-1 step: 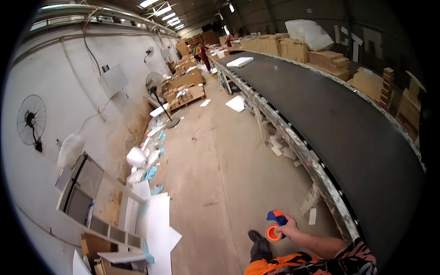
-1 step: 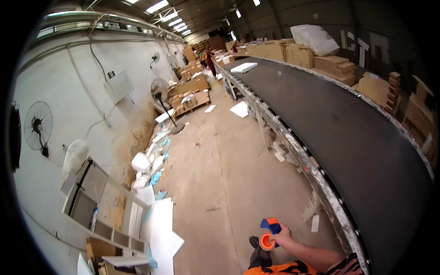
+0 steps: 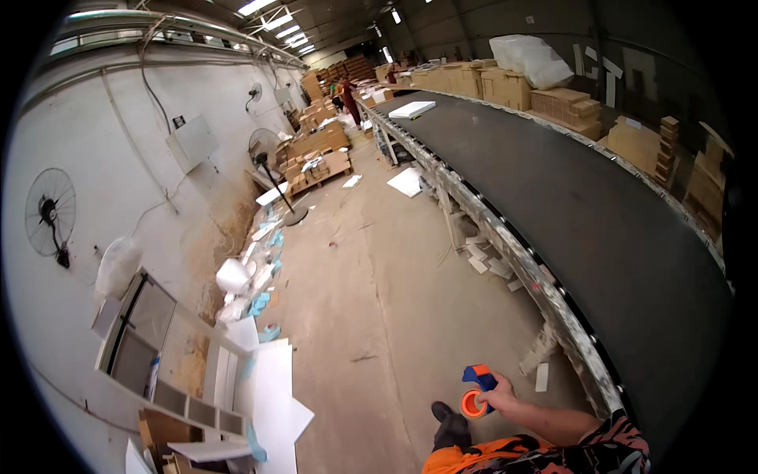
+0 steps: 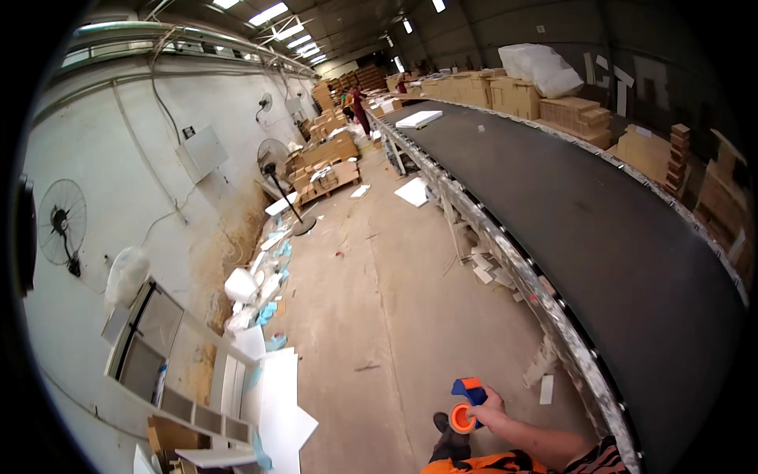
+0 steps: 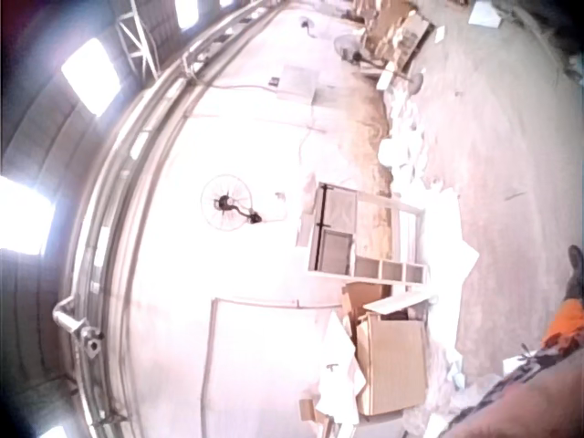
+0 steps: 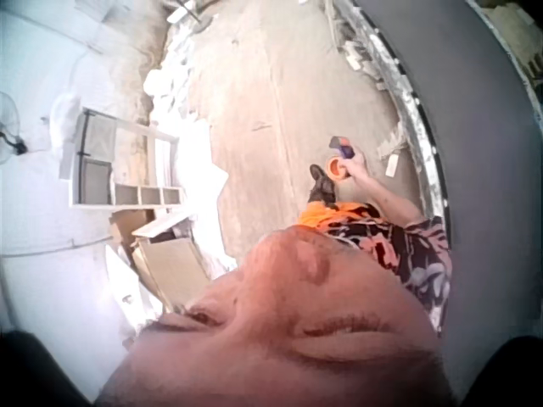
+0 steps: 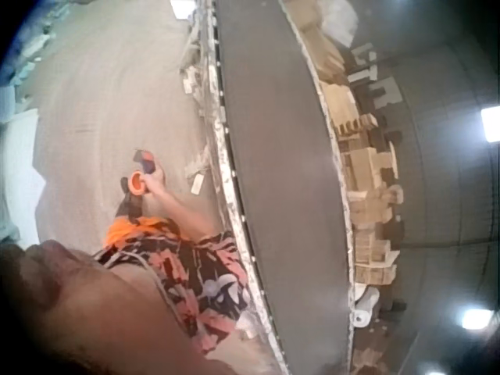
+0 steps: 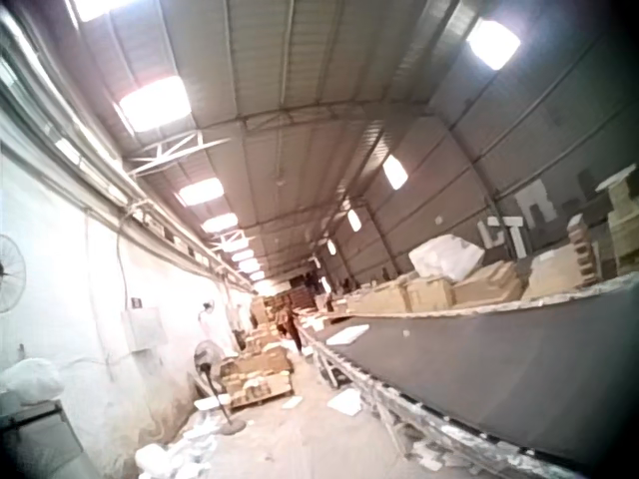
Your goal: The person packs a flat-pack furniture item into a cardboard box on a conveyor belt, placing foam protective sheets inside the box and using a handheld tape dispenser to seal the edges.
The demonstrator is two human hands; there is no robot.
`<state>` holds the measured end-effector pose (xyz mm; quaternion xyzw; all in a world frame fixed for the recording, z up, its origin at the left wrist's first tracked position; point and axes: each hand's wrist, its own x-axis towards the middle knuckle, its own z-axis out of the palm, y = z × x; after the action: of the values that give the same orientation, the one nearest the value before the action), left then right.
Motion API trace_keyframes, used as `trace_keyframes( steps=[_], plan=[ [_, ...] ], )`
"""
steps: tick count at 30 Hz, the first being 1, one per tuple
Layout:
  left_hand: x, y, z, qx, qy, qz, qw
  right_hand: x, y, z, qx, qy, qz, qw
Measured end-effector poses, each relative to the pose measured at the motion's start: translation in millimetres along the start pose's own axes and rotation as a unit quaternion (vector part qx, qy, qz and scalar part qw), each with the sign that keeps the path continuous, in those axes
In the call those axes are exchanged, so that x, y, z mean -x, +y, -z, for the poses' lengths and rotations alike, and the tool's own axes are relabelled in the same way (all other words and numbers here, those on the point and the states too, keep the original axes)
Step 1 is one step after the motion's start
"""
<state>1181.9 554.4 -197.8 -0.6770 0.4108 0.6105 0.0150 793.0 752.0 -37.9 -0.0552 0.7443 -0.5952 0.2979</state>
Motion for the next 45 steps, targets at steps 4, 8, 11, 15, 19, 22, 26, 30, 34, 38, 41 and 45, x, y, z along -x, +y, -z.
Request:
trace_keyframes(
  steps=[4, 8, 11, 15, 19, 22, 26, 30, 34, 38, 41, 45],
  plan=[
    [-86, 139, -3, -0.030, 0.002, -0.006, 1.000, -91, -45, -19, -0.034, 0.144, -0.112, 0.983],
    [-158, 316, -10, -0.041, 0.023, -0.058, 0.997, -160, -102, -28, -0.096, 0.135, -0.037, 0.985],
    [-169, 484, -68, 0.015, -0.003, -0.208, 0.978, -220, -147, -44, -0.184, 0.178, -0.005, 0.967],
    [-145, 636, -166, 0.058, -0.106, -0.333, 0.935, -324, -172, -80, -0.276, 0.153, -0.043, 0.948],
    [-116, 687, -241, 0.101, -0.241, -0.317, 0.912, -436, -219, -135, -0.288, 0.023, -0.036, 0.957],
    [-127, 714, -261, 0.070, -0.362, -0.237, 0.899, -493, -274, -181, -0.257, -0.078, -0.038, 0.962],
    [-153, 782, -276, 0.097, -0.330, -0.280, 0.896, -569, -346, -235, -0.154, -0.174, 0.066, 0.970],
    [-185, 856, -299, 0.147, -0.232, -0.304, 0.912, -629, -396, -256, -0.089, -0.224, 0.068, 0.968],
    [-201, 956, -353, 0.182, -0.267, -0.259, 0.910, -726, -429, -251, -0.022, -0.195, 0.082, 0.977],
    [-246, 1062, -393, 0.208, -0.308, -0.186, 0.910, -835, -443, -258, -0.196, -0.214, 0.062, 0.955],
    [-284, 1147, -420, 0.177, -0.350, -0.193, 0.900, -901, -477, -231, -0.167, -0.170, 0.102, 0.966],
    [-309, 1263, -438, 0.153, -0.334, -0.237, 0.899, -974, -522, -191, -0.177, 0.006, 0.061, 0.982]
  ],
)
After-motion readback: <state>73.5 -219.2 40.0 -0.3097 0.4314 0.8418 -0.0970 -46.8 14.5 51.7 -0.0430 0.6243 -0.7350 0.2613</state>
